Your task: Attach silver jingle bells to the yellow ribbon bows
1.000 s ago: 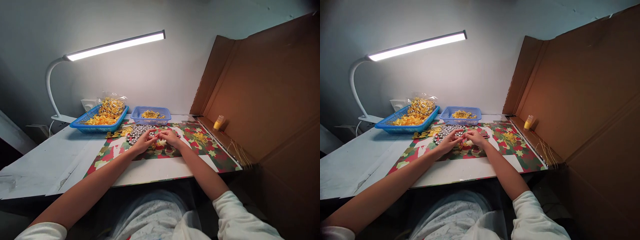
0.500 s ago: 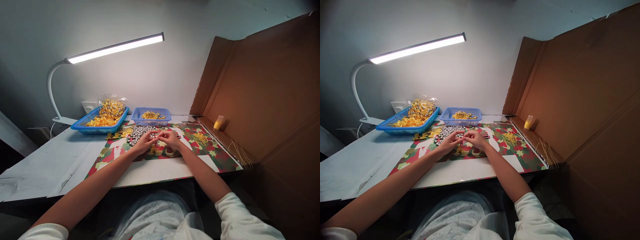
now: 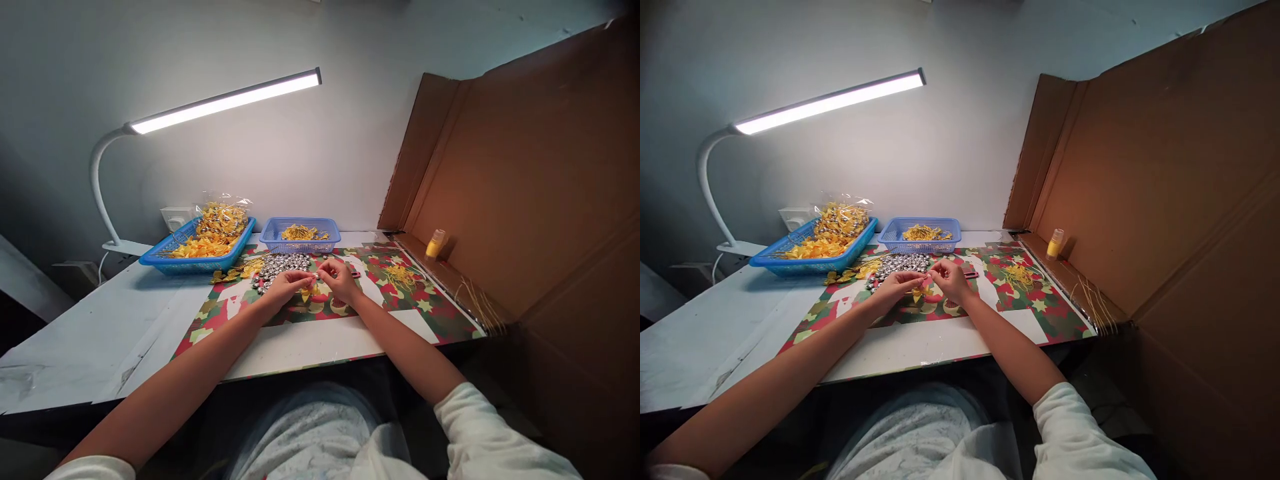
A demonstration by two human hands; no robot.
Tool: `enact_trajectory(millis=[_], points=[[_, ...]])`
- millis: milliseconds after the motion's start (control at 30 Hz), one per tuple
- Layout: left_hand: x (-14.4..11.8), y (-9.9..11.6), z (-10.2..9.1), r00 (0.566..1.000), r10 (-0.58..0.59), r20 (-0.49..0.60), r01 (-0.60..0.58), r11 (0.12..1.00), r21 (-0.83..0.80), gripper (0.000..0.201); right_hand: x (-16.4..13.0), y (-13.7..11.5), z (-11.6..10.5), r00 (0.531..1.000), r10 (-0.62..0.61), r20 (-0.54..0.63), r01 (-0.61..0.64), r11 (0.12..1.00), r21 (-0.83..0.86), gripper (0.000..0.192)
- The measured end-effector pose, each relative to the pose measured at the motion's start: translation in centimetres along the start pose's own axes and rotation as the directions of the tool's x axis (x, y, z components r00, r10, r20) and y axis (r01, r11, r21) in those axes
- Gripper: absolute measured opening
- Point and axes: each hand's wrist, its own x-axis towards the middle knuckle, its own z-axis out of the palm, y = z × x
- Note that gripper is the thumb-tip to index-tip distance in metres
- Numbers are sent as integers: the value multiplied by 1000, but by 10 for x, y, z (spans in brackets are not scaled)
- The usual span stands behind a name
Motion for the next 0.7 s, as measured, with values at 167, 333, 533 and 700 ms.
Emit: enact_trajectory(millis=[167, 333, 533, 700], points=[[3, -1, -2, 992, -20, -124, -3, 982, -187, 53, -3, 0, 4, 995, -102, 19, 103, 990, -98, 12], [3, 0, 0, 983, -1, -182, -36, 979, -199, 64, -4, -6, 2, 978, -201, 55, 207, 965, -158, 14], [-2, 2, 6, 977, 81, -200, -106, 988, -117, 64, -2, -5, 1, 972, -235, 29, 235, 942, -238, 15], [-2, -4, 5, 966, 200, -161, -187, 978, 91, 55, -3, -4, 0, 967, -241, 88, 256, 908, -332, 14]])
